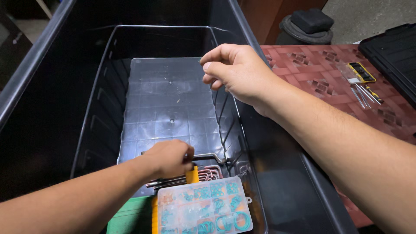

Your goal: The person sorts hand tools from a patterned table into a large black toolbox. They pick up wrenches and hex keys one at a time, align them, and lay them in rows inside the toolbox alongside a small parts organizer, pliers, and screwdrivers.

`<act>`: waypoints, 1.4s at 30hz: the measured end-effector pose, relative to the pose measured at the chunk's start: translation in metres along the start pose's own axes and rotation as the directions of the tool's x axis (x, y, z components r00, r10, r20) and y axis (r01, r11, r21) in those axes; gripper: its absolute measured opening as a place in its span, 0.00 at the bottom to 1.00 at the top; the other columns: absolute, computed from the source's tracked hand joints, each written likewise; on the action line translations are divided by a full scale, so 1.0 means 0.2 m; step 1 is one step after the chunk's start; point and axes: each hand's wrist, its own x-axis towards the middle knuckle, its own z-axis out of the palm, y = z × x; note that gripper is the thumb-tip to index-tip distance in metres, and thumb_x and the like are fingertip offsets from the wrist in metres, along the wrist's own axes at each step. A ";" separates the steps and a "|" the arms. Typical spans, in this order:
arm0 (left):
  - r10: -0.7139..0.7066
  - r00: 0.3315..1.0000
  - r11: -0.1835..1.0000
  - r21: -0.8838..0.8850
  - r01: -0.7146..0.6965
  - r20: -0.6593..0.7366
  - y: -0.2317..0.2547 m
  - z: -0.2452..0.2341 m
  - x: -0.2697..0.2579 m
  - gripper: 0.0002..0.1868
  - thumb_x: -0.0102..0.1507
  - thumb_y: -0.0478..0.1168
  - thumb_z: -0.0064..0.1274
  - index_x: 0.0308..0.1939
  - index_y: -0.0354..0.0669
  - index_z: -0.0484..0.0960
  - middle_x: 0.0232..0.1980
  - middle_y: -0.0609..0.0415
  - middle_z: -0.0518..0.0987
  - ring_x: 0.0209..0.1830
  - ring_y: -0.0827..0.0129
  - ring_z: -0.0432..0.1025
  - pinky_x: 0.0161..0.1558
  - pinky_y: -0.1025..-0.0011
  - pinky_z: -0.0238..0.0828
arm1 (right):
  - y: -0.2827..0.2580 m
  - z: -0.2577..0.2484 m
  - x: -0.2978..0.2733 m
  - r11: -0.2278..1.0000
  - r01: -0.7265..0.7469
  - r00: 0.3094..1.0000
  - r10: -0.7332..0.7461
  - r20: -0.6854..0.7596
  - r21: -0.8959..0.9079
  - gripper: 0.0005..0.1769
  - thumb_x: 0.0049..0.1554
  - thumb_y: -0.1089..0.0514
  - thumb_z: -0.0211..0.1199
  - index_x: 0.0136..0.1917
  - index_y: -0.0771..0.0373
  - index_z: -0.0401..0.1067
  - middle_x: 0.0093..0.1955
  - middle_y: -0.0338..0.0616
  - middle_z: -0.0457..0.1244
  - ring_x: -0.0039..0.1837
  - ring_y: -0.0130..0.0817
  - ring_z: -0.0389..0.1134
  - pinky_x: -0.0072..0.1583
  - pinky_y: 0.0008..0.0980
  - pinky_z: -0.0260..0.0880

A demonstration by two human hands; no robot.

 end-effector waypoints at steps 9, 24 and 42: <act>-0.042 0.998 0.997 0.069 0.045 -0.040 -0.11 0.05 0.11 0.10 0.57 0.41 0.55 0.40 0.50 0.88 0.44 0.46 0.84 0.46 0.49 0.78 0.48 0.55 0.75 | 0.01 0.00 0.00 0.999 0.018 1.000 -0.018 -0.008 -0.030 0.13 0.59 0.59 0.60 0.55 0.66 0.75 0.44 0.42 0.70 0.43 0.25 0.72 0.47 0.24 0.74; 0.119 0.992 0.976 0.181 -0.122 0.029 -0.11 0.09 0.13 0.08 0.58 0.39 0.54 0.37 0.47 0.87 0.41 0.44 0.84 0.44 0.46 0.77 0.46 0.53 0.75 | 0.01 0.01 0.01 0.999 0.042 0.999 -0.042 0.014 0.021 0.12 0.59 0.59 0.60 0.55 0.66 0.75 0.44 0.42 0.70 0.45 0.25 0.72 0.48 0.24 0.74; 0.210 0.962 0.975 -0.032 -0.219 -0.176 0.00 0.04 0.03 0.17 0.55 0.43 0.60 0.48 0.46 0.85 0.47 0.48 0.79 0.50 0.51 0.74 0.49 0.56 0.72 | 0.02 0.00 0.01 0.999 0.052 0.999 -0.052 0.001 0.002 0.12 0.59 0.59 0.61 0.54 0.66 0.76 0.43 0.42 0.70 0.43 0.24 0.71 0.47 0.24 0.73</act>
